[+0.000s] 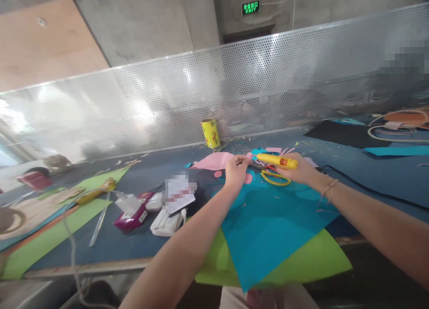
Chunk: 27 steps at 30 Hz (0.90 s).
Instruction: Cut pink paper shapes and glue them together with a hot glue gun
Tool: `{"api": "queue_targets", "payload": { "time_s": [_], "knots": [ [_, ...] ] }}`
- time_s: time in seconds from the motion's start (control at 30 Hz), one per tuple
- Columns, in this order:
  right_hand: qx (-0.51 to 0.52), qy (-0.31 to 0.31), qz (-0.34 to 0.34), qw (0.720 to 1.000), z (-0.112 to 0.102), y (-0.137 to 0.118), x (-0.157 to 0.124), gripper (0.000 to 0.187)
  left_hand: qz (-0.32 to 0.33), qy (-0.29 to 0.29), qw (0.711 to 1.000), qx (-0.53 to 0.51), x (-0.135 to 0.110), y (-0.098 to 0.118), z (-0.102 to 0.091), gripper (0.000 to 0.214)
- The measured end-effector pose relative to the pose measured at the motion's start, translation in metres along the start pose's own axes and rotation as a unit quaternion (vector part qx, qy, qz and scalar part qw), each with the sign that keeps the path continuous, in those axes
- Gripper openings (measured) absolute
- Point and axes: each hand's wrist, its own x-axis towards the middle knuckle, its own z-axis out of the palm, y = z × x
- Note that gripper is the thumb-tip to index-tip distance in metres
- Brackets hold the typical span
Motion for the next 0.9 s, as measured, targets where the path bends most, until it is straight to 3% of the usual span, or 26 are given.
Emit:
{"api": "queue_targets", "payload": {
  "time_s": [0.23,0.43,0.9],
  "knots": [
    [-0.007,-0.018,0.017,1.0,-0.0003,-0.0003,0.0001,0.013,-0.005,-0.038,0.999,0.019,-0.0039,-0.0024,0.0041,0.005],
    [-0.002,-0.011,0.008,1.0,-0.0002,-0.0006,0.0002,0.009,-0.004,0.002,1.0,0.012,0.0012,-0.0019,-0.0018,0.007],
    [-0.012,-0.012,0.018,1.0,0.001,0.0014,0.0005,0.012,0.001,-0.054,0.998,0.009,-0.0046,-0.006,0.0063,0.005]
  ]
}}
